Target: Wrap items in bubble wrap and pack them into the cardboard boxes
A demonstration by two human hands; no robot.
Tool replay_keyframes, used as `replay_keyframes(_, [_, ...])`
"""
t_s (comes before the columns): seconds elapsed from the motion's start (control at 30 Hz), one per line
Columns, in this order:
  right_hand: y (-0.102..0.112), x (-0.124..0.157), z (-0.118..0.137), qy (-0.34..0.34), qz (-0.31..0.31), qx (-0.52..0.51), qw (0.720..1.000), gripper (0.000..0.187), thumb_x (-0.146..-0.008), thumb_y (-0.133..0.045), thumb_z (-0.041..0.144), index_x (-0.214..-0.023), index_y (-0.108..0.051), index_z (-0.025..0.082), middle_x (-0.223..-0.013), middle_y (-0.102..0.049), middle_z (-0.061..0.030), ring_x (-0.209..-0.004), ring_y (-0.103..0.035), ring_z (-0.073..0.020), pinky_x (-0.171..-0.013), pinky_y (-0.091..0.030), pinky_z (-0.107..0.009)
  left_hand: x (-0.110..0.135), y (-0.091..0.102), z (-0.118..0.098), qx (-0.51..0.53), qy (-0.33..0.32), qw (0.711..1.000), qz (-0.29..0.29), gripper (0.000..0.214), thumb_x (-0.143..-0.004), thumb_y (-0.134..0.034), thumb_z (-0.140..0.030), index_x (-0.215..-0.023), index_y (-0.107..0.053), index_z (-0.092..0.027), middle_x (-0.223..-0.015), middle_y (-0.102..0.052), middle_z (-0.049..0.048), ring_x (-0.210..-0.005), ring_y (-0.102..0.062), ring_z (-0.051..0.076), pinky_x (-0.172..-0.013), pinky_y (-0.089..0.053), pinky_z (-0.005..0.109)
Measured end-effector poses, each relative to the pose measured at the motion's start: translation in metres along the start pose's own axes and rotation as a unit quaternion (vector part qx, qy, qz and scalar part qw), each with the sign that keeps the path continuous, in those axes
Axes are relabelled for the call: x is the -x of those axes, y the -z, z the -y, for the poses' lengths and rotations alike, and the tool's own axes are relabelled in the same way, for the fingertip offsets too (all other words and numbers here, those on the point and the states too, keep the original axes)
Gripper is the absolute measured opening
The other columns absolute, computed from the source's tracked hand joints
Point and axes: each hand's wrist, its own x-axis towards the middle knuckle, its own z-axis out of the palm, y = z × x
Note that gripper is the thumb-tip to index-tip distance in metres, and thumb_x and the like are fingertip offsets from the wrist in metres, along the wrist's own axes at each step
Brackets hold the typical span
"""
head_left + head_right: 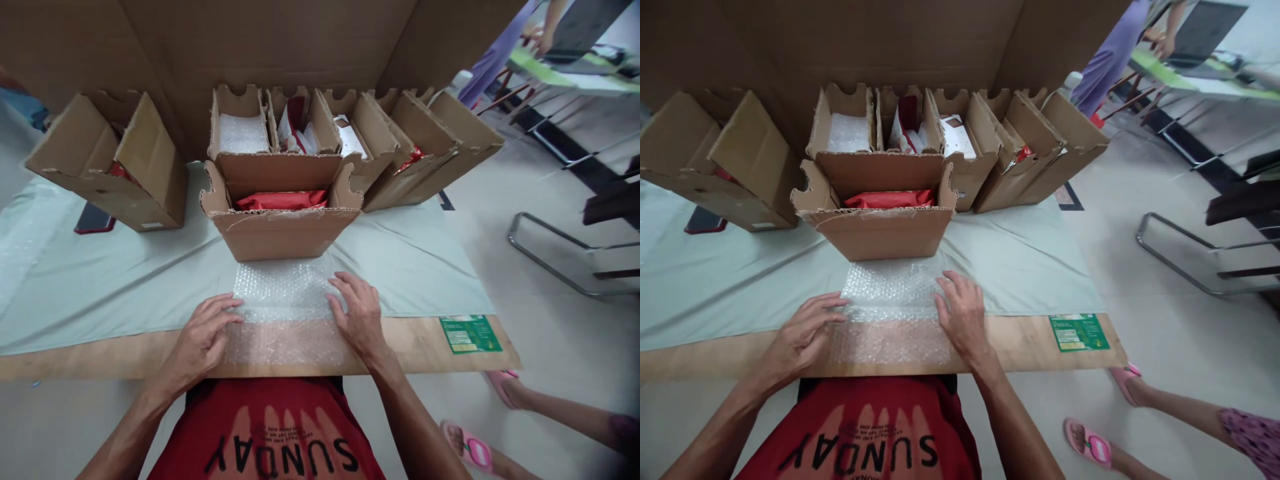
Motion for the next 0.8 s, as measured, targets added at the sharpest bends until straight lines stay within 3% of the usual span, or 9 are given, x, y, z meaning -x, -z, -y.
replay_keyframes(0.1, [-0.005,0.001,0.012,0.069,0.089,-0.017,0.993,0.029,-0.1,-0.056,0.022,-0.127,-0.064,0.019,-0.141,-0.064,-0.0137,-0.127,-0.058,-0.0294,-0.097,-0.045,-0.042,-0.011,-0.012,-0.005,-0.024,-0.022,0.999,0.037,0.035,-0.086,-0.049,-0.001,-0.108,-0.068,-0.021,-0.125,-0.069,0.0089,-0.125,-0.059,0.027,-0.101,-0.052,0.046])
replay_keyframes(0.2, [-0.009,0.002,0.001,0.085,0.153,-0.001,0.985,0.033,-0.099,-0.058,0.023,-0.131,-0.064,0.02,-0.147,-0.061,-0.0126,-0.135,-0.055,-0.0314,-0.102,-0.044,-0.047,-0.015,-0.025,-0.003,-0.067,-0.02,0.995,0.074,0.029,-0.088,-0.052,-0.006,-0.105,-0.07,-0.022,-0.12,-0.07,0.0095,-0.115,-0.063,0.028,-0.09,-0.055,0.045])
replay_keyframes(0.37, [0.014,0.029,-0.043,0.004,0.079,0.052,0.996,0.029,-0.098,-0.054,0.018,-0.123,-0.069,0.018,-0.139,-0.067,-0.0136,-0.135,-0.056,-0.0333,-0.1,-0.047,-0.05,-0.009,-0.024,0.003,-0.048,-0.017,0.996,0.072,0.026,-0.092,-0.053,-0.012,-0.108,-0.068,-0.025,-0.125,-0.068,0.0088,-0.119,-0.061,0.026,-0.096,-0.053,0.045])
replay_keyframes(0.43, [0.029,0.045,-0.049,0.027,0.081,0.029,0.996,0.031,-0.097,-0.053,0.012,-0.121,-0.07,0.02,-0.14,-0.066,-0.0128,-0.134,-0.057,-0.0304,-0.101,-0.048,-0.047,-0.007,-0.019,0.005,-0.027,-0.018,0.998,0.06,0.024,-0.094,-0.054,-0.014,-0.11,-0.067,-0.025,-0.126,-0.068,0.0084,-0.122,-0.06,0.025,-0.099,-0.053,0.045])
replay_keyframes(0.53, [0.043,0.066,-0.039,0.08,0.133,-0.017,0.988,0.046,-0.089,-0.051,0.001,-0.125,-0.07,0.022,-0.147,-0.06,-0.0128,-0.137,-0.055,-0.0285,-0.102,-0.049,-0.046,-0.005,-0.016,0.009,-0.019,-0.022,0.998,0.053,0.024,-0.094,-0.054,-0.015,-0.112,-0.067,-0.025,-0.129,-0.068,0.0076,-0.127,-0.058,0.026,-0.102,-0.051,0.047])
replay_keyframes(0.63, [0.037,0.076,-0.022,0.094,0.156,-0.036,0.983,0.053,-0.084,-0.051,-0.003,-0.124,-0.071,0.025,-0.148,-0.059,-0.0138,-0.137,-0.054,-0.0294,-0.101,-0.051,-0.048,-0.003,-0.02,0.016,-0.032,-0.027,0.997,0.066,0.025,-0.092,-0.055,-0.015,-0.11,-0.068,-0.026,-0.131,-0.069,0.0064,-0.13,-0.056,0.027,-0.104,-0.05,0.05])
replay_keyframes(0.8, [0.016,0.073,-0.009,0.054,0.07,-0.129,0.988,0.029,-0.095,-0.052,0.008,-0.103,-0.075,0.023,-0.137,-0.068,-0.0133,-0.134,-0.058,-0.0275,-0.102,-0.052,-0.047,-0.003,-0.023,0.017,-0.032,-0.008,0.997,0.075,0.025,-0.093,-0.055,-0.02,-0.112,-0.07,-0.025,-0.128,-0.072,0.0076,-0.127,-0.059,0.029,-0.105,-0.05,0.053])
